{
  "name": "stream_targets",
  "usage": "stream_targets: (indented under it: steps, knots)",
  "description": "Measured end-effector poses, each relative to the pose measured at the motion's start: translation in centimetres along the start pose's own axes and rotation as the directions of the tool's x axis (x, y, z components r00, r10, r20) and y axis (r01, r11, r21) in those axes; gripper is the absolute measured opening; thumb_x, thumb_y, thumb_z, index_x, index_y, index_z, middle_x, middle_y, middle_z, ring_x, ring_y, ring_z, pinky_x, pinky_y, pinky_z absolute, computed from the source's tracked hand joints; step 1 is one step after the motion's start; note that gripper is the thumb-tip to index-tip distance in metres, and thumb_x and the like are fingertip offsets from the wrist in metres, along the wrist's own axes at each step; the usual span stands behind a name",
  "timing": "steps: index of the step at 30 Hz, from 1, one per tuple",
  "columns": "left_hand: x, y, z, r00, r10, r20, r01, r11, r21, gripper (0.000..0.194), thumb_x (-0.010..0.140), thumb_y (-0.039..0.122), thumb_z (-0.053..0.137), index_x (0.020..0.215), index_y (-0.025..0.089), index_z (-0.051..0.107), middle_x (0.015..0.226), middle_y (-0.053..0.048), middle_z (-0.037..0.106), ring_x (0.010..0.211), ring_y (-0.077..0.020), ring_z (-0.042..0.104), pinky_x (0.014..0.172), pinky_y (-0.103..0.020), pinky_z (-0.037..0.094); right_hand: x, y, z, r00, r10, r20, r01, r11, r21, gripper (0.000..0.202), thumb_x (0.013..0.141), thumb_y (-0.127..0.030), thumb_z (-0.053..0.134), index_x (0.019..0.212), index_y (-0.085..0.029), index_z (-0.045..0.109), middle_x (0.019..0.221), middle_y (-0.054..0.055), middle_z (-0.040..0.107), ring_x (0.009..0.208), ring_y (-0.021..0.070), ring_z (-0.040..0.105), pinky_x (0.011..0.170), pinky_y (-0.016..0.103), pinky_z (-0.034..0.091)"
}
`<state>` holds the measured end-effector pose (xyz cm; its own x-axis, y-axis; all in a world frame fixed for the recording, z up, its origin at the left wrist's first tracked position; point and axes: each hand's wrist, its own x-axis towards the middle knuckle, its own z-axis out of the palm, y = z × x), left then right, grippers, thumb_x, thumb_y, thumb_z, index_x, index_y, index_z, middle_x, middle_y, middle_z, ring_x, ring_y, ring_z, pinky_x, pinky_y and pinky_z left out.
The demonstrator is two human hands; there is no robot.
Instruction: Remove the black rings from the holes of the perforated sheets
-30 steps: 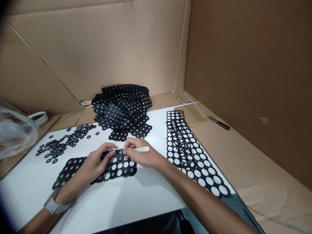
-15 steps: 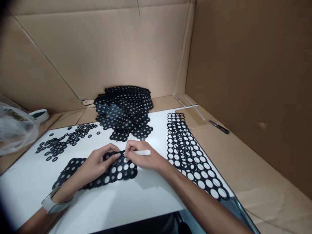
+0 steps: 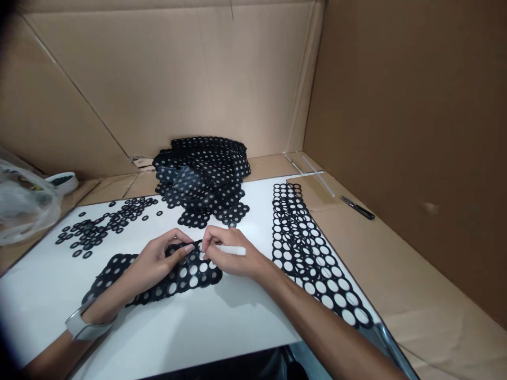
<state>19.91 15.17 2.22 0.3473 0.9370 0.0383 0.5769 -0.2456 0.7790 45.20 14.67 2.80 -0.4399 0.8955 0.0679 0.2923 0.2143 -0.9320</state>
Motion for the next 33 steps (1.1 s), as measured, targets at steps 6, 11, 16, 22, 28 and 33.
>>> stream_targets:
  steps: [6, 11, 16, 22, 28, 33]
  knots:
    - [0.1, 0.1, -0.1, 1.0, 0.031, 0.004, -0.031, 1.0, -0.003, 0.022, 0.107, 0.049, 0.065, 0.109, 0.028, 0.071, 0.108, 0.001, 0.077, 0.105, -0.0241, 0.07, 0.092, -0.036, 0.049, -0.1, 0.2, -0.1, 0.999, -0.036, 0.005, 0.036, 0.999, -0.041, 0.016, 0.094, -0.015, 0.059, 0.092, -0.025, 0.071, 0.09, -0.003, 0.081, 0.086, 0.0185, 0.074, 0.073, 0.027, 0.046]
    - [-0.3, 0.6, 0.0, 0.999, 0.047, -0.006, -0.047, 0.999, 0.005, 0.02, 0.108, 0.046, 0.063, 0.106, 0.028, 0.07, 0.104, 0.001, 0.077, 0.093, -0.0216, 0.069, 0.079, -0.033, 0.048, -0.3, 0.1, -0.1, 0.99, -0.136, 0.028, 0.139, 0.979, -0.149, 0.018, 0.095, -0.012, 0.058, 0.099, -0.025, 0.07, 0.09, -0.005, 0.079, 0.081, 0.0161, 0.071, 0.071, 0.026, 0.042]
    - [-0.9, 1.7, 0.1, 0.999, 0.051, -0.004, -0.051, 0.997, 0.062, 0.02, 0.109, 0.043, 0.058, 0.108, 0.027, 0.07, 0.089, 0.004, 0.073, 0.055, -0.0134, 0.047, 0.056, -0.03, 0.036, 0.1, -0.1, 0.7, 0.967, -0.254, 0.035, 0.253, 0.924, -0.288, 0.018, 0.096, -0.012, 0.06, 0.101, -0.026, 0.07, 0.077, -0.007, 0.071, 0.071, 0.0146, 0.063, 0.069, 0.026, 0.039]
    - [-0.8, 0.9, -0.3, 0.999, 0.049, -0.008, -0.048, 0.994, 0.097, 0.025, 0.107, 0.05, 0.06, 0.114, 0.029, 0.07, 0.097, -0.001, 0.078, 0.063, -0.0181, 0.059, 0.057, -0.03, 0.041, 0.5, 0.3, 0.6, 0.993, -0.116, -0.018, 0.117, 0.993, 0.02, 0.013, 0.092, -0.015, 0.062, 0.092, -0.026, 0.07, 0.078, -0.005, 0.073, 0.074, 0.0164, 0.069, 0.066, 0.025, 0.042]
    - [0.2, 0.5, -1.6, 0.997, -0.037, 0.061, 0.023, 0.977, 0.212, 0.044, 0.106, 0.055, 0.057, 0.143, 0.033, 0.065, 0.12, -0.004, 0.082, 0.068, -0.0212, 0.069, 0.071, -0.035, 0.052, 0.9, 1.4, -1.1, 0.996, 0.029, -0.084, 0.003, 0.934, 0.357, 0.008, 0.09, -0.018, 0.054, 0.086, -0.024, 0.058, 0.066, -0.004, 0.062, 0.076, 0.0203, 0.08, 0.053, 0.022, 0.043]
    - [2.0, 2.7, -2.6, 0.971, -0.051, 0.234, -0.027, 0.947, 0.32, 0.032, 0.106, 0.049, 0.055, 0.126, 0.031, 0.073, 0.118, -0.004, 0.082, 0.108, -0.032, 0.074, 0.093, -0.04, 0.052, 1.3, 2.2, -1.6, 0.991, 0.088, -0.098, -0.041, 0.915, 0.402, 0.005, 0.086, -0.022, 0.056, 0.084, -0.023, 0.06, 0.054, -0.007, 0.055, 0.053, 0.0161, 0.068, 0.047, 0.021, 0.043]
